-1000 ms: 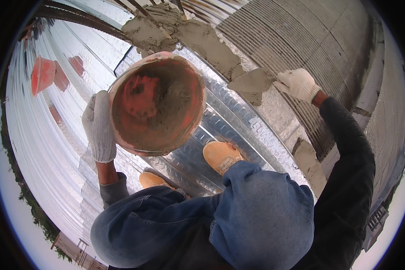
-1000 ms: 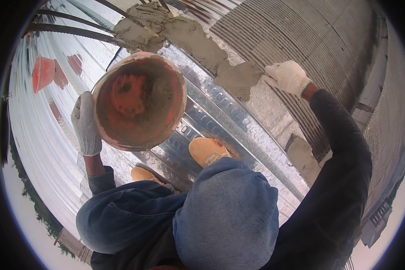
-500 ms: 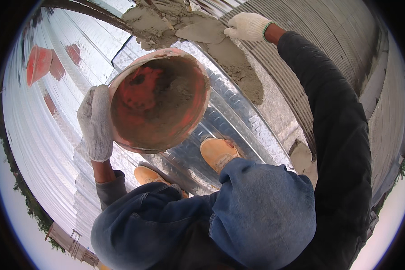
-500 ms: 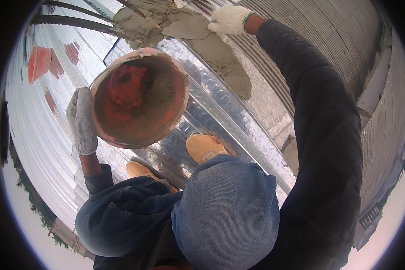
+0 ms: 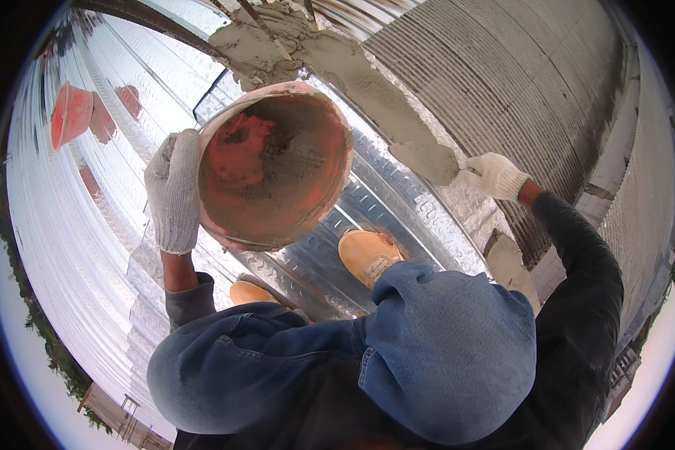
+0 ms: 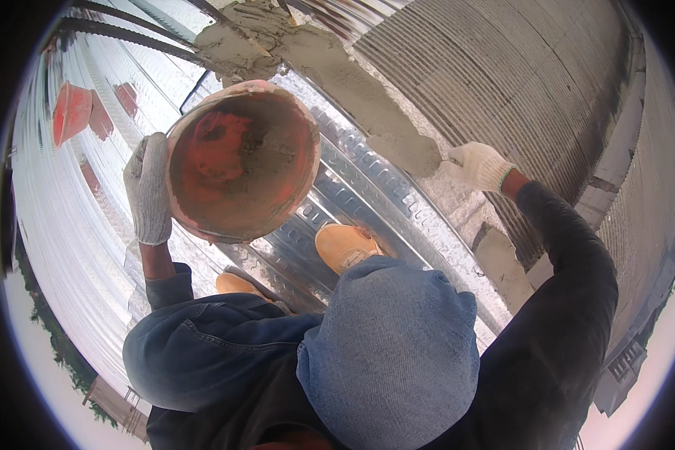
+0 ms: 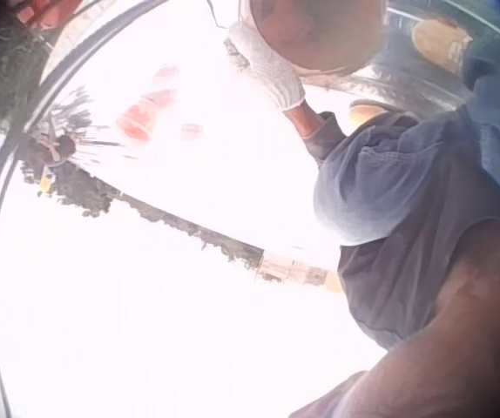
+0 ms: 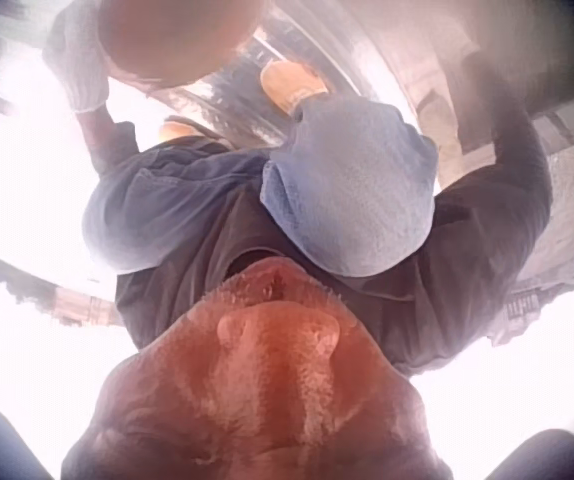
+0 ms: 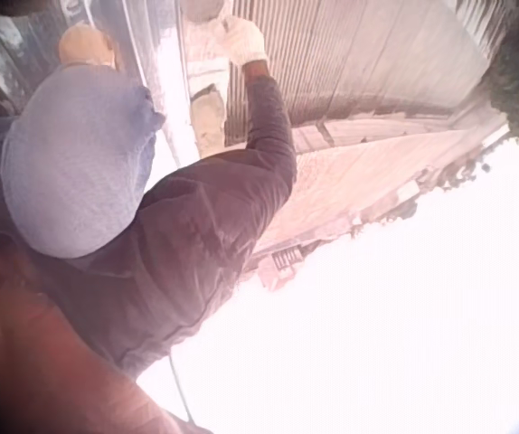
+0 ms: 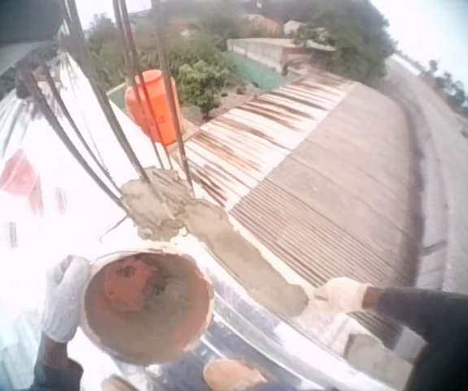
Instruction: The person scoops wet cement from a bucket with a trowel and applies it to a metal surface, smoothing it along the edges. The task is performed repeatedly to cover a section of the surface.
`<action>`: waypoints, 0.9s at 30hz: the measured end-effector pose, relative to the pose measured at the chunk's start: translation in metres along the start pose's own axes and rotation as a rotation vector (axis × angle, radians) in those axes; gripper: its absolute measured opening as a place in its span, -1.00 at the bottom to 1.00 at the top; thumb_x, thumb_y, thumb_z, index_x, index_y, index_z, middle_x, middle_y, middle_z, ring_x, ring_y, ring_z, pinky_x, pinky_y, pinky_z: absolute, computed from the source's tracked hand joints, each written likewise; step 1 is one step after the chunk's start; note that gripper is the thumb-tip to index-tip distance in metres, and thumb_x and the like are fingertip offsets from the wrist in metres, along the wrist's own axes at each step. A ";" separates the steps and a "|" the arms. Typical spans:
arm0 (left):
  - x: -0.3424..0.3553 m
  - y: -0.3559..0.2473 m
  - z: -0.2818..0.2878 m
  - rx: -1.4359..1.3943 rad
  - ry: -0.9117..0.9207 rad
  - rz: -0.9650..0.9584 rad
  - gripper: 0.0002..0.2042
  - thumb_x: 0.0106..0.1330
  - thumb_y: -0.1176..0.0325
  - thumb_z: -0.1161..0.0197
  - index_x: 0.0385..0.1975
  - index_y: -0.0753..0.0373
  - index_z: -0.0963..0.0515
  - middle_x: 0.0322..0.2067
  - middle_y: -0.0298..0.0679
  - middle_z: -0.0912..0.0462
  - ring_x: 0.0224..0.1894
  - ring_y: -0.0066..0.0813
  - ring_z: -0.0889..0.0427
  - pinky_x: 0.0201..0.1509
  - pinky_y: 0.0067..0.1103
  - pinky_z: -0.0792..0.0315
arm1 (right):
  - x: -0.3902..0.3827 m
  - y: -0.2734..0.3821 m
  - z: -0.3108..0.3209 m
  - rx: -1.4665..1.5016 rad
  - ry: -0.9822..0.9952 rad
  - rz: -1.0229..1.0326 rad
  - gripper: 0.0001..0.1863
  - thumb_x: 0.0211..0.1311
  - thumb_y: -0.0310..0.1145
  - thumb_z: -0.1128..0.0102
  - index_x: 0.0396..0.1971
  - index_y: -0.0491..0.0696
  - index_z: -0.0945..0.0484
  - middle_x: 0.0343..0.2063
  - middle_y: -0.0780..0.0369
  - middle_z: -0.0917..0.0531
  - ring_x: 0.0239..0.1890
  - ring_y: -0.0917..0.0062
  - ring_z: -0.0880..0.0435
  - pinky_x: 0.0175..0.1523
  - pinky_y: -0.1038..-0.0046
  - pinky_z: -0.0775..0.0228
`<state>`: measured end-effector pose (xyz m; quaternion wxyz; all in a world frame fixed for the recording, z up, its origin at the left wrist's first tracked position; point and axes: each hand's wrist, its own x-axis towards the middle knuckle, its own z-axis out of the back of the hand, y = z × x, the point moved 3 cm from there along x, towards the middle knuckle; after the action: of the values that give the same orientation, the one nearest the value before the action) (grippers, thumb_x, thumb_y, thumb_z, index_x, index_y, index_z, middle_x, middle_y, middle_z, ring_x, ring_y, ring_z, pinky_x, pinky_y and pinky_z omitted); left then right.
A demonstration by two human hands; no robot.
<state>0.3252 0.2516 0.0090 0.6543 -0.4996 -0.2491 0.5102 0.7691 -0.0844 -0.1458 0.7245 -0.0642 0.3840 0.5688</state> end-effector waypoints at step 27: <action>-0.029 -0.014 -0.049 0.192 -0.102 -0.330 -0.61 0.68 0.05 -0.26 -0.06 0.33 -0.75 -0.39 -0.27 -0.68 -0.29 -0.44 -0.63 -0.17 -0.44 -0.56 | 0.040 0.266 0.063 -0.039 0.053 0.315 -0.60 0.58 -0.10 -0.18 -0.08 -0.19 -0.68 -0.27 -0.02 -0.80 -0.10 0.04 -0.85 0.08 0.05 -0.70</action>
<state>0.3614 0.2061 0.0089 0.7603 -0.3607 -0.3105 0.4421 0.5694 0.0716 -0.0353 0.6146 -0.0322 0.3969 0.6810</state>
